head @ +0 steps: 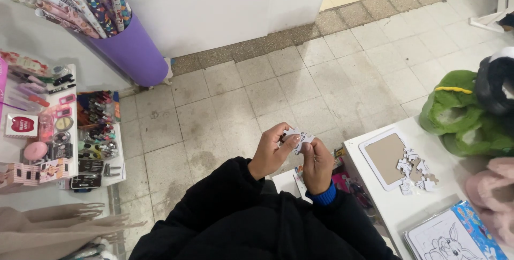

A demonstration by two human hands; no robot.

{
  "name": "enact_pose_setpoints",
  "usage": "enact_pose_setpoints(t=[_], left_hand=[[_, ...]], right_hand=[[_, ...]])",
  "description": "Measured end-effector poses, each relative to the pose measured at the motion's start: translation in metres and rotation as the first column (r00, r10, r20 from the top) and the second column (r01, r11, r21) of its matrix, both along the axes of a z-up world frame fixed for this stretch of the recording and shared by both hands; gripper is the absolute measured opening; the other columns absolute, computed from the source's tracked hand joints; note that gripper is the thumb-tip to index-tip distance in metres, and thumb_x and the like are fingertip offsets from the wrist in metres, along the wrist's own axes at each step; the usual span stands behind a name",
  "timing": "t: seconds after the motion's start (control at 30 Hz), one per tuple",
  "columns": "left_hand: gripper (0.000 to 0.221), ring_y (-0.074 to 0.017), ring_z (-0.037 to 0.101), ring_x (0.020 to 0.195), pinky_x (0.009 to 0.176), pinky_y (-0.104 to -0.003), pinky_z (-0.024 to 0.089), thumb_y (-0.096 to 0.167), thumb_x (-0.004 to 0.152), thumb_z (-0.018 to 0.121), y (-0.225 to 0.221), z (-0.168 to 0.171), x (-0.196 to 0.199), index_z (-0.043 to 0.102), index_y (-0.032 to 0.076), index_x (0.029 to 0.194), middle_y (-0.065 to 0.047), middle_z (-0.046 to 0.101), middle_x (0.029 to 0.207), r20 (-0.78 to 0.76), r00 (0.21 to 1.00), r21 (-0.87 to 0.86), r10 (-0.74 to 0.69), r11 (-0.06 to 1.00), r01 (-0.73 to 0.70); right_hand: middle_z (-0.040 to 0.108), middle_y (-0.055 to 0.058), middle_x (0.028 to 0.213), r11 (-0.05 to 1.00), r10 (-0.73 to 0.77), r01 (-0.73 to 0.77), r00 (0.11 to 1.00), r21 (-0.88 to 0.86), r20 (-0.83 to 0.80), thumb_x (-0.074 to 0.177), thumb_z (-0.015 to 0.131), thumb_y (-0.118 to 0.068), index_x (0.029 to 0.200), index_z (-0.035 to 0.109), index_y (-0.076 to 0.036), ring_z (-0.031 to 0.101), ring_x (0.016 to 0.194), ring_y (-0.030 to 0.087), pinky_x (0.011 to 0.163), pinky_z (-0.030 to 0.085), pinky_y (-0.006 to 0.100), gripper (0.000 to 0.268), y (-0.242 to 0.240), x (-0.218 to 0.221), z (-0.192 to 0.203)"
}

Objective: The person assembles a jigsaw puzzle on a white table in a store. They pick up individual puzzle pieces, examine them, and fit them together by hand. The person occasionally moves the assembled sections and continues adding pieces to the puzzle.

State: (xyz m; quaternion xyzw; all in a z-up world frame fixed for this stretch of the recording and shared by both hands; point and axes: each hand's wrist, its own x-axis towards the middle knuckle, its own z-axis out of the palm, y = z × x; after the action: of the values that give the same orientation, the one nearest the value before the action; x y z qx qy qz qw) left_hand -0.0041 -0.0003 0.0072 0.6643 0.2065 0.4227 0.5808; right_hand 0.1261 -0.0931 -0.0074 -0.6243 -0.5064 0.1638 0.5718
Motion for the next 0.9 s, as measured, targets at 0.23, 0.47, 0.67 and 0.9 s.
enact_pose_setpoints(t=[0.23, 0.47, 0.67, 0.9], left_hand=[[0.028, -0.0034, 0.052, 0.070, 0.060, -0.022, 0.043, 0.028, 0.101, 0.070, 0.002, -0.003, -0.002, 0.062, 0.002, 0.093, 0.001, 0.061, 0.075, -0.031, 0.999, -0.057, -0.034, 0.998, 0.032], [0.027, -0.0026, 0.054, 0.068, 0.058, -0.021, 0.044, 0.026, 0.095, 0.077, 0.003, -0.006, -0.003, 0.068, 0.001, 0.093, 0.000, 0.064, 0.076, -0.071, 0.981, -0.137, -0.182, 0.976, 0.171], [0.026, -0.0012, 0.061, 0.070, 0.059, -0.018, 0.047, 0.025, 0.098, 0.073, 0.004, -0.008, -0.004, 0.070, -0.001, 0.099, -0.003, 0.071, 0.080, 0.001, 0.993, -0.213, -0.119, 0.970, 0.117], [0.030, -0.0060, 0.068, 0.080, 0.070, -0.021, 0.056, 0.019, 0.101, 0.068, 0.016, -0.006, -0.010, 0.067, -0.008, 0.114, -0.007, 0.075, 0.091, 0.151, 0.988, -0.312, 0.041, 0.950, 0.008]], right_hand=[[0.070, 0.006, 0.081, 0.999, -0.036, 0.037, 0.999, -0.040, 0.032, 0.108, 0.054, -0.024, 0.101, 0.067, -0.001, 0.063, 0.073, 0.009, 0.067, 0.051, 0.026, 0.027, -0.005, 0.001, -0.005], [0.071, 0.006, 0.085, 0.993, -0.121, 0.121, 0.992, 0.002, -0.033, 0.106, 0.061, -0.019, 0.106, 0.068, 0.002, 0.064, 0.076, 0.009, 0.068, 0.052, 0.025, 0.023, -0.011, 0.001, 0.000], [0.071, 0.007, 0.089, 0.991, -0.135, 0.135, 0.990, -0.013, -0.036, 0.104, 0.062, -0.016, 0.127, 0.065, 0.004, 0.065, 0.078, 0.010, 0.071, 0.054, 0.025, 0.031, -0.011, -0.002, -0.001], [0.072, 0.009, 0.102, 0.993, -0.105, 0.111, 0.978, 0.025, -0.178, 0.105, 0.054, -0.010, 0.145, 0.052, 0.005, 0.067, 0.089, 0.012, 0.074, 0.055, 0.024, 0.042, -0.011, -0.004, 0.006]])
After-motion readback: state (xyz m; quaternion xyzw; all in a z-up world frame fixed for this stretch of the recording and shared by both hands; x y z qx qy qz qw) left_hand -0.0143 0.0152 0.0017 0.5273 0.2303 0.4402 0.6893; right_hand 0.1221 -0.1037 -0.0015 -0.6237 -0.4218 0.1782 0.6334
